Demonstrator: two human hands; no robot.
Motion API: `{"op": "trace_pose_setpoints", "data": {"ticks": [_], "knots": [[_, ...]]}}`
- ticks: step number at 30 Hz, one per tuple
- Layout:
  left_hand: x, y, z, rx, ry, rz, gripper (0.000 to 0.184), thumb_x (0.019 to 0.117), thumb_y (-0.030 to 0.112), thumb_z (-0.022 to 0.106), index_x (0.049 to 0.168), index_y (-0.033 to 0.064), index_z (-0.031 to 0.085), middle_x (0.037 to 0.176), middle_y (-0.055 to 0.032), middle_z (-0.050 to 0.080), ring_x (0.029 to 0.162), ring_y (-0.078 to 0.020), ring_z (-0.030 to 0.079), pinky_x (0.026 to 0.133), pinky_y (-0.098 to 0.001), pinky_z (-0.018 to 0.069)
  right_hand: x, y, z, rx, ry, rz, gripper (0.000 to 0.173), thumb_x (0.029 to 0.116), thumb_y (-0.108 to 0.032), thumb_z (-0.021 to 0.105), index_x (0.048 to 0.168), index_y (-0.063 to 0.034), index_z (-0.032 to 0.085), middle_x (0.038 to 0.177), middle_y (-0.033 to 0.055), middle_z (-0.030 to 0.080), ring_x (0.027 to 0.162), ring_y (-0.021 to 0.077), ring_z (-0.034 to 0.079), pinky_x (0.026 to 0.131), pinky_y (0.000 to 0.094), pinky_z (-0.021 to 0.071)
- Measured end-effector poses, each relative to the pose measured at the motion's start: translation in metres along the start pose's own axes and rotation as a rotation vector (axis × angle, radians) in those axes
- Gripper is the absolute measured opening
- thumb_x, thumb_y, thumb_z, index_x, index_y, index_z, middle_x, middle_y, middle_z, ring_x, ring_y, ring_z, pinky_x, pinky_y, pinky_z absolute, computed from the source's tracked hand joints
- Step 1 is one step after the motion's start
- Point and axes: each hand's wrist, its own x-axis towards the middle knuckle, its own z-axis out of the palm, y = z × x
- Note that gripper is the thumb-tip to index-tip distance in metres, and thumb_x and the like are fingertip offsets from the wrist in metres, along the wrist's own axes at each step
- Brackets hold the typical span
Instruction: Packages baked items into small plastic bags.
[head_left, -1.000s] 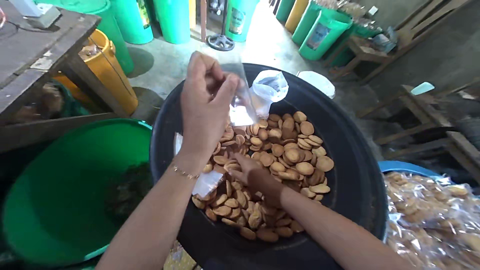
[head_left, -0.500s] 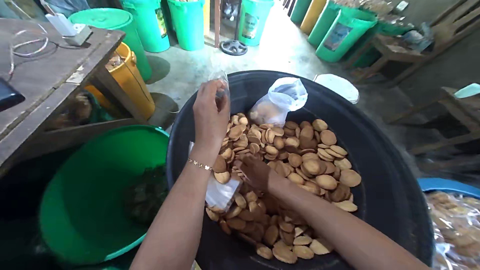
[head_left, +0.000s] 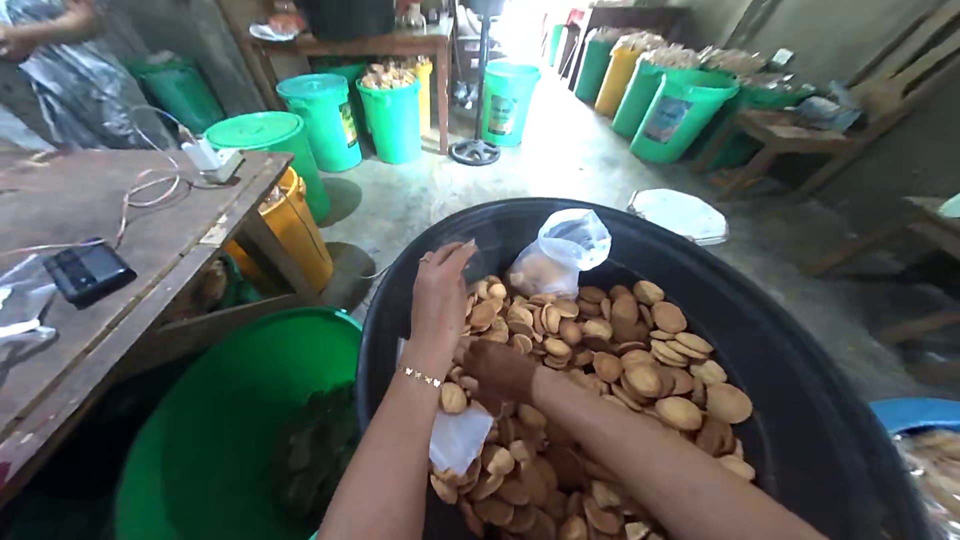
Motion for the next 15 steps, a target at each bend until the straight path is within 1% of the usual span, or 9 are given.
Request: {"op": "trace_pose_setpoints", "data": {"ticks": [1, 3, 5, 6, 7, 9, 10, 12, 15], "knots": [[0.0, 0.0, 0.0, 0.022, 0.006, 0.001, 0.037, 0.0996, -0.006, 0.052, 0.127, 0.0092, 0.071, 0.137, -0.0117, 0.064, 0.126, -0.0337, 0.059, 0.107, -0.0483, 0.0455, 0.002, 0.006, 0.002, 0.025, -0.008, 0.051, 0.05, 0.1022, -0.015, 0.058, 0.149, -0.0013, 0.047, 0.144, 0.0262, 0.054, 0.133, 0.0425, 0.054, 0.111, 0.054, 0.0428], [0.0, -0.003, 0.002, 0.065, 0.016, 0.024, 0.037, 0.0988, -0.008, 0.05, 0.124, 0.0074, 0.073, 0.134, -0.0128, 0.066, 0.127, -0.0356, 0.059, 0.11, -0.0491, 0.0435, -0.001, 0.019, 0.005, 0.223, 0.068, 0.19, 0.053, 0.1, -0.013, 0.061, 0.151, -0.0058, 0.048, 0.144, 0.0214, 0.056, 0.133, 0.0366, 0.055, 0.112, 0.0533, 0.043], [0.0, -0.006, 0.005, 0.1, -0.012, 0.055, 0.033, 0.0983, -0.008, 0.049, 0.115, 0.0036, 0.075, 0.127, -0.0149, 0.07, 0.124, -0.0365, 0.061, 0.11, -0.0486, 0.044, -0.018, 0.035, 0.002, 0.653, 0.393, 0.314, 0.046, 0.0989, -0.009, 0.06, 0.144, -0.0016, 0.053, 0.131, 0.0213, 0.065, 0.118, 0.03, 0.065, 0.104, 0.0469, 0.0508], [0.001, -0.006, 0.006, 0.125, -0.077, 0.051, 0.031, 0.0989, -0.005, 0.049, 0.114, 0.0024, 0.075, 0.126, -0.0153, 0.07, 0.124, -0.0356, 0.061, 0.111, -0.0479, 0.0426, -0.028, 0.043, -0.004, 0.95, 0.549, 0.339, 0.045, 0.1005, -0.003, 0.054, 0.145, 0.0022, 0.049, 0.132, 0.0207, 0.062, 0.116, 0.0254, 0.064, 0.101, 0.0403, 0.0521], [0.002, -0.005, 0.007, 0.151, -0.187, 0.025, 0.029, 0.1015, 0.001, 0.049, 0.116, 0.0017, 0.074, 0.129, -0.0153, 0.069, 0.128, -0.0343, 0.058, 0.114, -0.0469, 0.0389, -0.039, 0.047, -0.012, 1.285, 0.709, 0.331, 0.044, 0.1012, -0.002, 0.047, 0.144, 0.0035, 0.044, 0.125, 0.0183, 0.06, 0.105, 0.0216, 0.064, 0.091, 0.0364, 0.0552], [0.003, 0.0, 0.015, 0.186, -0.365, -0.02, 0.031, 0.105, 0.018, 0.05, 0.121, 0.0017, 0.071, 0.132, -0.0153, 0.066, 0.132, -0.032, 0.055, 0.116, -0.0462, 0.0366, -0.064, 0.047, -0.035, 1.642, 0.87, 0.216, 0.047, 0.0988, 0.001, 0.043, 0.145, 0.0, 0.038, 0.124, 0.0164, 0.059, 0.102, 0.0225, 0.067, 0.089, 0.0395, 0.0591], [0.002, 0.004, 0.019, 0.167, -0.418, -0.043, 0.032, 0.1042, 0.023, 0.054, 0.122, 0.0018, 0.07, 0.133, -0.0158, 0.065, 0.132, -0.0319, 0.055, 0.115, -0.0471, 0.0382, -0.076, 0.042, -0.046, 1.59, 0.859, 0.159, 0.053, 0.096, 0.003, 0.046, 0.148, 0.0004, 0.037, 0.129, 0.0171, 0.058, 0.107, 0.023, 0.066, 0.092, 0.04, 0.0586], [-0.003, 0.017, 0.025, 0.078, -0.462, -0.071, 0.034, 0.1005, 0.024, 0.062, 0.125, 0.0003, 0.067, 0.134, -0.0181, 0.062, 0.128, -0.0333, 0.057, 0.11, -0.0488, 0.0434, -0.098, 0.026, -0.065, 1.107, 0.741, 0.193, 0.063, 0.0907, -0.004, 0.059, 0.15, 0.0007, 0.04, 0.139, 0.0158, 0.057, 0.119, 0.0188, 0.063, 0.1, 0.0349, 0.0541], [-0.019, 0.036, 0.033, -0.051, -0.435, -0.009, 0.042, 0.0965, 0.008, 0.064, 0.137, -0.0032, 0.057, 0.144, -0.0215, 0.053, 0.128, -0.0337, 0.057, 0.108, -0.0434, 0.046, -0.112, -0.008, -0.08, 0.404, 0.555, 0.329, 0.062, 0.0986, -0.008, 0.061, 0.156, -0.0021, 0.038, 0.153, 0.0197, 0.049, 0.138, 0.0282, 0.052, 0.115, 0.0422, 0.0409]]}}
